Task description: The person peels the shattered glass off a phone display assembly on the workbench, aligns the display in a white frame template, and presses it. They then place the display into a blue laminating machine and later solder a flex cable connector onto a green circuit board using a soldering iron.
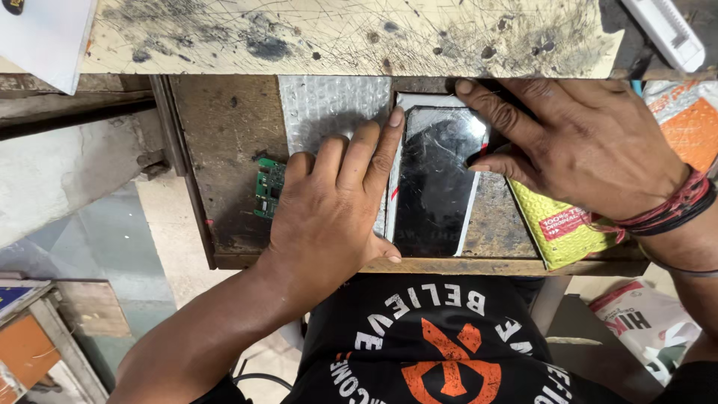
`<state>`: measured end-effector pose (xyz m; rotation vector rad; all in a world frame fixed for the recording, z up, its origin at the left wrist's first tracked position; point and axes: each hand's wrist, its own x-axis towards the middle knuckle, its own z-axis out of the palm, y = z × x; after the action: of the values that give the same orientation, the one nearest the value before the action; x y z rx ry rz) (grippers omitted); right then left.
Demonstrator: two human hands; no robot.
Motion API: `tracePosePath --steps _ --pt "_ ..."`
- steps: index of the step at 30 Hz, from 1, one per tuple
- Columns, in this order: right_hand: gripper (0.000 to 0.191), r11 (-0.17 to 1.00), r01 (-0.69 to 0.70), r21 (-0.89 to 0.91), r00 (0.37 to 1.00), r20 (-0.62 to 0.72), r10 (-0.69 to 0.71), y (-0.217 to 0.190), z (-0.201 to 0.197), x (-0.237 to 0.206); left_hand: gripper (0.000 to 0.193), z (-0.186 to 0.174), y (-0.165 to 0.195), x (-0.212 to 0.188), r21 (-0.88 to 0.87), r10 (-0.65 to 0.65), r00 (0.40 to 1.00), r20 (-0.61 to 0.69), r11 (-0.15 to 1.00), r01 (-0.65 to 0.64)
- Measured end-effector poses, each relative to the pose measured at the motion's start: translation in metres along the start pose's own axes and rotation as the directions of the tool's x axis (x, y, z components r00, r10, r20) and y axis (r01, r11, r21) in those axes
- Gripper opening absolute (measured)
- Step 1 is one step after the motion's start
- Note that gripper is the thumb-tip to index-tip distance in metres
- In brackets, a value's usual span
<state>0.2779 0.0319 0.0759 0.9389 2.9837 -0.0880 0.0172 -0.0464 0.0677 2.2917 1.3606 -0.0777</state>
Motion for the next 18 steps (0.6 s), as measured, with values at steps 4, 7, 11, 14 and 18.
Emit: tracePosePath --steps 4,7,11,14,18 --pt "0.075 1.000 -0.004 0.017 1.000 0.009 0.004 0.000 0.001 0.000 0.148 -0.001 0.001 0.000 -0.045 0.004 0.999 -0.039 0.999 -0.005" --pt "0.074 0.999 -0.017 0.041 1.000 0.008 0.017 -0.001 0.000 -0.003 0.146 -0.003 0.001 0.000 -0.058 0.021 0.999 -0.039 0.998 -0.023" --pt "0.070 0.999 -0.016 0.032 1.000 -0.013 0.017 -0.003 -0.002 -0.008 0.141 -0.006 -0.002 0.000 -0.057 0.063 0.998 -0.029 0.996 -0.065" --pt "0.068 0.996 -0.053 0.072 0.998 -0.015 0.054 -0.006 -0.006 -0.014 0.136 -0.004 -0.005 0.004 -0.061 0.118 0.992 -0.033 0.991 -0.120" --pt "0.065 0.976 -0.112 0.188 0.992 -0.029 0.120 -0.007 -0.007 -0.017 0.146 0.003 -0.007 0.014 -0.020 0.144 0.987 -0.071 0.989 -0.145"
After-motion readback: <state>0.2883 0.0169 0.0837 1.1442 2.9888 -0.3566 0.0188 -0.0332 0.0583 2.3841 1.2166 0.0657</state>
